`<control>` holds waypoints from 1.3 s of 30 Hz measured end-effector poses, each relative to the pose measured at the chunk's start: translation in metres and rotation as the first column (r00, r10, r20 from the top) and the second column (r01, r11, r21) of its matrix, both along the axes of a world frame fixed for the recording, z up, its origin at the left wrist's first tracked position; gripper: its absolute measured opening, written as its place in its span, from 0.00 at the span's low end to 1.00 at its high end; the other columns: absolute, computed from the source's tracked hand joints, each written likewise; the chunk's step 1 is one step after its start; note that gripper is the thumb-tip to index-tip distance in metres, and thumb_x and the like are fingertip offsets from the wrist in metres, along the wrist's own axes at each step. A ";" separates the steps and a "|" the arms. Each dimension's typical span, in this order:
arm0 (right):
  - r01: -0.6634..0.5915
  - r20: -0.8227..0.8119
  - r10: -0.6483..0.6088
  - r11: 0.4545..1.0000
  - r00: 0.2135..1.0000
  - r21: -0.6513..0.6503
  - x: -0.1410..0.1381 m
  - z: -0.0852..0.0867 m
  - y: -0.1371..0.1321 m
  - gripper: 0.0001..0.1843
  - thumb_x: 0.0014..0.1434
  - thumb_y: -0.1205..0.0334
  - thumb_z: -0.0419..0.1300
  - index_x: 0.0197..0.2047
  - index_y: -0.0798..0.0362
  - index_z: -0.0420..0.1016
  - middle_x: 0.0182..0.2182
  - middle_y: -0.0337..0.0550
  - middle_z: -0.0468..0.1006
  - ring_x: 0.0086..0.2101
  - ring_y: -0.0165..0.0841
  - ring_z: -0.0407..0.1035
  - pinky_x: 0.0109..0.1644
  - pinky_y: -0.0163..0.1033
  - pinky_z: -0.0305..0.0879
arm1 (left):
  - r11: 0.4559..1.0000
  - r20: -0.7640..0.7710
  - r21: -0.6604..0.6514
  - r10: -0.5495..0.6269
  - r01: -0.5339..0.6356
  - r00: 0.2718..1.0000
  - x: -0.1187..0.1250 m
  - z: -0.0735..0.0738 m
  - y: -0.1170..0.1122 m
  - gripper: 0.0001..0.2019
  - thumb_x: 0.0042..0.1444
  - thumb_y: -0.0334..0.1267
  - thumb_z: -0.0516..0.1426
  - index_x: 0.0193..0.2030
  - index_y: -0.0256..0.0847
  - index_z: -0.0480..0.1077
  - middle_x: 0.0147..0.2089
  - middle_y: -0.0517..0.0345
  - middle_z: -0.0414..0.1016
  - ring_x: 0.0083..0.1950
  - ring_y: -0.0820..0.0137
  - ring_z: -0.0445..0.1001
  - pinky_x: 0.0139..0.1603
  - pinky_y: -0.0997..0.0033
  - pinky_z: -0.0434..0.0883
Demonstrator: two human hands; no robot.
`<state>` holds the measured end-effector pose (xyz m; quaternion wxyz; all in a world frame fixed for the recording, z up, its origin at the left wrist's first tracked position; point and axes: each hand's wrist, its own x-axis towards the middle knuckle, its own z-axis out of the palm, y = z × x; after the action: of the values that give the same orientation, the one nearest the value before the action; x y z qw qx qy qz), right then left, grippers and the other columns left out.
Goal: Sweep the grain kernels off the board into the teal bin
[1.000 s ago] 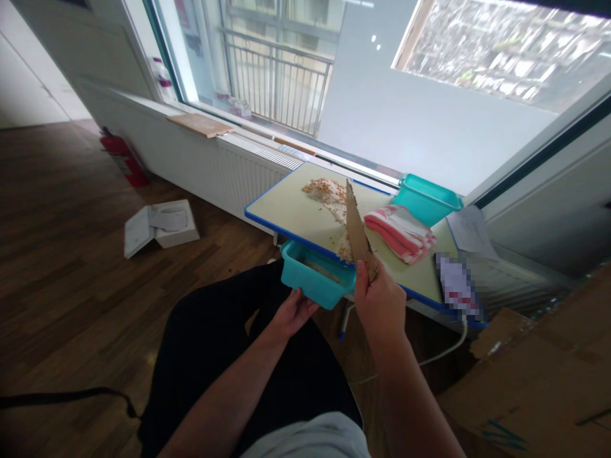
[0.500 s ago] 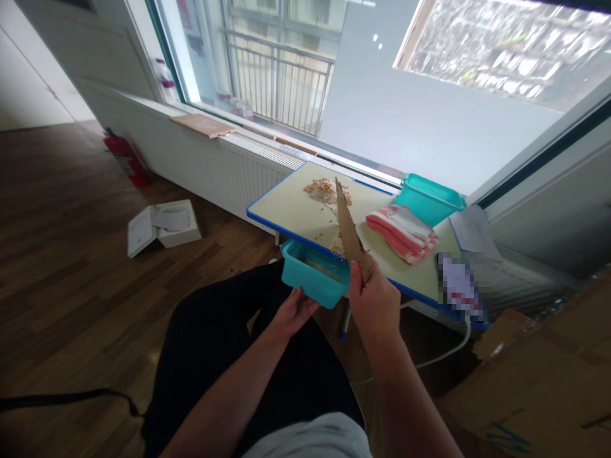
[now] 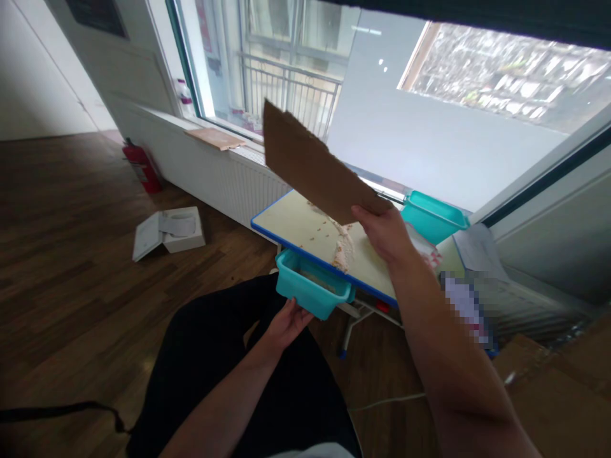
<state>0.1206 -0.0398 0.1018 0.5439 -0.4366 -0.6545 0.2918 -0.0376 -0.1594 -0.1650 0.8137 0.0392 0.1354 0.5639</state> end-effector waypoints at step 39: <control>-0.423 -0.054 0.455 0.769 0.889 -0.480 0.043 -0.048 0.125 0.19 0.31 0.52 0.78 0.24 0.53 0.78 0.30 0.44 0.83 0.33 0.32 0.76 0.38 0.36 0.69 | 1.000 0.001 0.002 0.007 -0.007 1.000 0.002 -0.014 0.002 0.17 0.62 0.39 0.60 0.57 0.44 0.68 0.54 0.53 0.79 0.54 0.62 0.78 0.64 0.53 0.69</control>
<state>0.1640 0.0855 0.0543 0.3136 -0.4013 -0.6631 0.5486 -0.0354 -0.1576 -0.1794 0.8117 0.0392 0.1343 0.5671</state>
